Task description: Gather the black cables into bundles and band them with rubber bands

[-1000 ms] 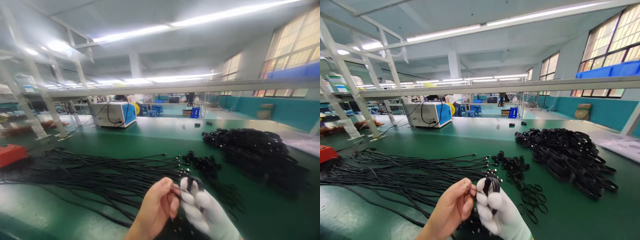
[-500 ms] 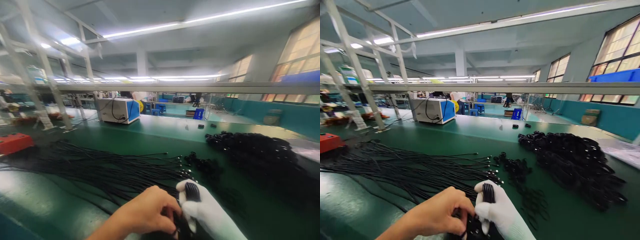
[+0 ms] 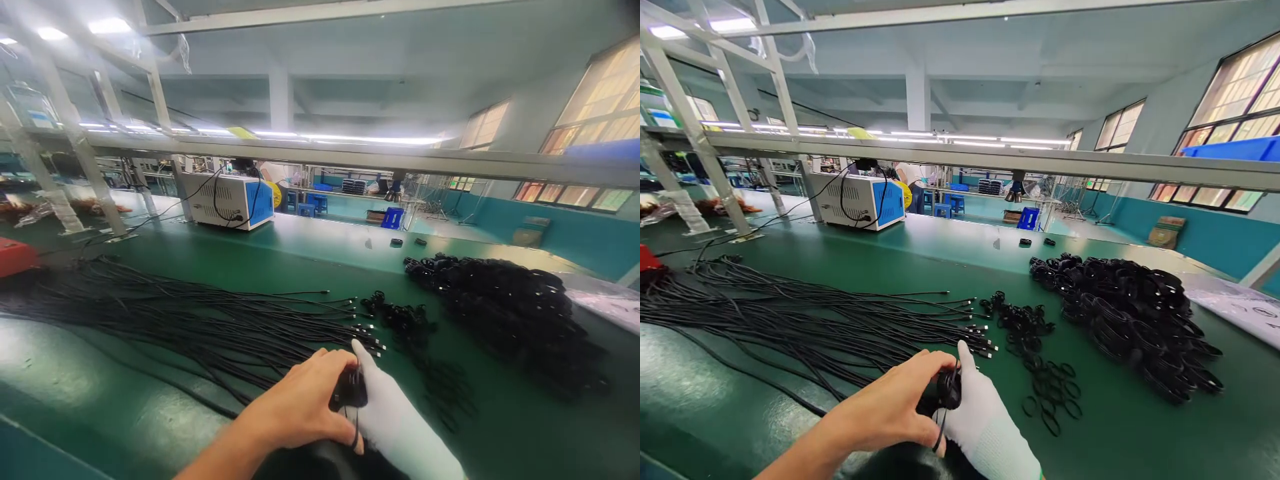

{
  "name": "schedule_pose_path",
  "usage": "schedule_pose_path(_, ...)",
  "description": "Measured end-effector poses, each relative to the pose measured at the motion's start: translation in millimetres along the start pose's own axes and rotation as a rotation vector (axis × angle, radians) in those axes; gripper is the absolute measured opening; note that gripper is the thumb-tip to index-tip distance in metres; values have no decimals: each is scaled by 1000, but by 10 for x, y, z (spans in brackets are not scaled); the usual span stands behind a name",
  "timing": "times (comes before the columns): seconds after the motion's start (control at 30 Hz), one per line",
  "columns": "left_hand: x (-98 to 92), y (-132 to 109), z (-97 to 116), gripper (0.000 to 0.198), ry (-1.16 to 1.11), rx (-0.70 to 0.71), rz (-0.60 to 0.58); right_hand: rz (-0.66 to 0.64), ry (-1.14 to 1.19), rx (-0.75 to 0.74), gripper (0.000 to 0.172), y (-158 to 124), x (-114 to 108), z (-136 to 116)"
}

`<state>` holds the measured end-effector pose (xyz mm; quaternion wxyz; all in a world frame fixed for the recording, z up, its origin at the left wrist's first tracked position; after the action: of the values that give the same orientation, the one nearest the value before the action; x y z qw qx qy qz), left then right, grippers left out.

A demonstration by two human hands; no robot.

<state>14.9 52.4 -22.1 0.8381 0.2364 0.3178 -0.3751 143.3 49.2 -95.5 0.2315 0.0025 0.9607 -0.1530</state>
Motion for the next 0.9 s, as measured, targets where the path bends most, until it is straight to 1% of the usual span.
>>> schedule_pose_path(0.1,-14,70,-21,53,189,-15,-42,-4,-72,29,99,-26,5,-46)
schedule_pose_path(0.17,-47,127,-96,44,151,-23,-142,-6,-81,-13,92,-79,-14,-136)
schedule_pose_path(0.2,-70,153,-137,35,80,-20,-186,11,-87,-43,83,-111,-35,-190)
schedule_pose_path(0.23,-95,175,-174,25,1,-11,-212,47,-94,-75,70,-144,-67,-244)
schedule_pose_path(0.27,-121,192,-202,21,-65,3,-214,101,-97,-112,55,-179,-112,-296)
schedule_pose_path(0.3,-140,205,-224,24,-107,16,-195,154,-82,-152,39,-213,-162,-340)
schedule_pose_path(0.33,-149,210,-239,29,-120,23,-163,160,-38,-181,29,-241,-204,-367)
schedule_pose_path(0.37,-143,205,-247,31,-111,26,-138,88,41,-196,25,-260,-225,-373)
schedule_pose_path(0.4,-116,190,-247,30,-102,23,-138,-57,161,-202,29,-275,-226,-365)
schedule_pose_path(0.47,-35,133,-234,23,-170,-10,-181,-424,475,-206,42,-317,-203,-334)
schedule_pose_path(0.5,-6,99,-223,18,-266,-36,-181,-572,622,-211,47,-340,-200,-318)
schedule_pose_path(0.53,7,67,-208,12,-397,-62,-150,-663,741,-227,49,-355,-206,-305)
schedule_pose_path(0.57,1,40,-192,9,-545,-82,-83,-706,824,-253,49,-363,-213,-296)
schedule_pose_path(0.63,-42,2,-166,16,-789,-99,118,-762,886,-273,48,-374,-188,-293)
schedule_pose_path(0.67,-59,-10,-154,18,-861,-99,215,-784,891,-270,49,-379,-161,-301)
schedule_pose_path(0.73,-46,-15,-126,21,-931,-111,335,-803,884,-263,50,-389,-105,-323)
schedule_pose_path(0.9,78,69,-84,20,-909,-112,464,-819,845,-259,51,-382,-27,-318)
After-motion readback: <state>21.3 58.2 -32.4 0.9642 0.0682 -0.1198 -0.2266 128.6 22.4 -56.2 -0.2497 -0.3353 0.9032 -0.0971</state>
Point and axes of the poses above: each hand's wrist, its own y-axis towards the middle knuckle, its own x-axis out of the palm, z = x × y, the point moved 4 cm from there along y, towards the middle knuckle, and after that the axes turned 14 degrees about x, right-handed, at the moved point
